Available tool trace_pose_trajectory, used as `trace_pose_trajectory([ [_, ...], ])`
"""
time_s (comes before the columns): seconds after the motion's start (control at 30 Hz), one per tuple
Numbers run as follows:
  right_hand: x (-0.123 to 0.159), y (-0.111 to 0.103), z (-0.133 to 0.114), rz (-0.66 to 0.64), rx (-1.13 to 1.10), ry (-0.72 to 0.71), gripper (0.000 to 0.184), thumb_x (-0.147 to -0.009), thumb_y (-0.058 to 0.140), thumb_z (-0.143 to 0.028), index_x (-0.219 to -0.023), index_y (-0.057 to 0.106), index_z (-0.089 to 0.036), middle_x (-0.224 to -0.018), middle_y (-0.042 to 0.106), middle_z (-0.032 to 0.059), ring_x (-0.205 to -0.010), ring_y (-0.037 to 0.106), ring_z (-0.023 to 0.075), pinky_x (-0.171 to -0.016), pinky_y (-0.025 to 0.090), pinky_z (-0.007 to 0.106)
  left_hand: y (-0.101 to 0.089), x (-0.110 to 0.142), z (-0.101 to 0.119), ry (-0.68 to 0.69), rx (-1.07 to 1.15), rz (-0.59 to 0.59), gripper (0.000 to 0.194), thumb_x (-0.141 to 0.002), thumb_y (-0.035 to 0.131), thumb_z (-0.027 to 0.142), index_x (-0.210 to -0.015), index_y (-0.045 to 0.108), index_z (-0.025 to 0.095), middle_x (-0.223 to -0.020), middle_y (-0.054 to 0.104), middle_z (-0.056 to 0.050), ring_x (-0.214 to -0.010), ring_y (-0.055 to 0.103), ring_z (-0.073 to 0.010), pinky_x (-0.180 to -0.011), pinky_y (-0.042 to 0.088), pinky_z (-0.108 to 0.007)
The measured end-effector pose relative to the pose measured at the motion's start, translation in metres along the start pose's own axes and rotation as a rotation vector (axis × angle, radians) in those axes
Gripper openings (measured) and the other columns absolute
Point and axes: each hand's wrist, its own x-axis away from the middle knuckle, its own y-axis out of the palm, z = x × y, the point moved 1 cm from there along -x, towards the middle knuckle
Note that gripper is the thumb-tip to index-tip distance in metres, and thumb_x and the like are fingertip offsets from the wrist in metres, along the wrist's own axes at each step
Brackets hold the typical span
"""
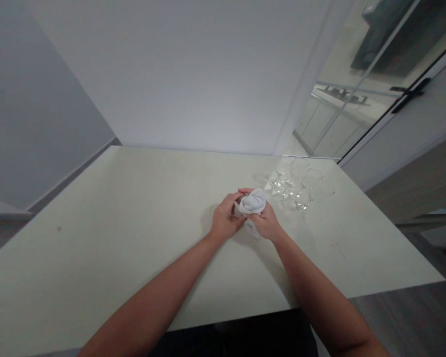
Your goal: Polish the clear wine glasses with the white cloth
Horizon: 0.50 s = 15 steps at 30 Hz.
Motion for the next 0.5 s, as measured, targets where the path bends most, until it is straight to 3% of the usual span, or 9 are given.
trace_pose_trajectory([
  [0.1,0.0,0.001,0.004,0.06,-0.118,0.101,0.039,-0.086,0.056,-0.039,-0.12,0.061,-0.02,-0.115,0.067,0.0075,-0.103,0.064,0.0225,-0.09,0.05,0.035,0.001,0.001,0.001,-0.018,0.015,0.009,0.048,-0.072,0.07,0.024,-0.117,0.054,0.021,-0.095,0.06,-0.002,-0.063,0.049,-0.01,-0.058,0.043,-0.021],
  [0.27,0.0,0.001,0.012,0.144,-0.187,0.182,0.046,-0.092,0.042,-0.05,-0.118,0.063,-0.019,-0.108,0.07,0.011,-0.102,0.065,0.0266,-0.085,0.053,0.037,0.0,0.0,-0.001,0.011,0.028,0.024,0.05,-0.073,0.071,0.027,-0.119,0.053,0.02,-0.096,0.061,-0.003,-0.063,0.05,-0.0094,-0.058,0.046,-0.021],
  [0.5,-0.001,0.005,0.019,0.155,0.028,0.103,0.026,-0.083,0.057,-0.037,-0.099,0.068,-0.019,-0.101,0.072,0.0058,-0.1,0.065,0.0231,-0.095,0.048,0.037,-0.002,-0.004,-0.006,-0.106,0.021,0.066,0.054,-0.071,0.073,0.027,-0.121,0.053,0.022,-0.099,0.062,-0.002,-0.066,0.052,-0.0094,-0.056,0.046,-0.018],
])
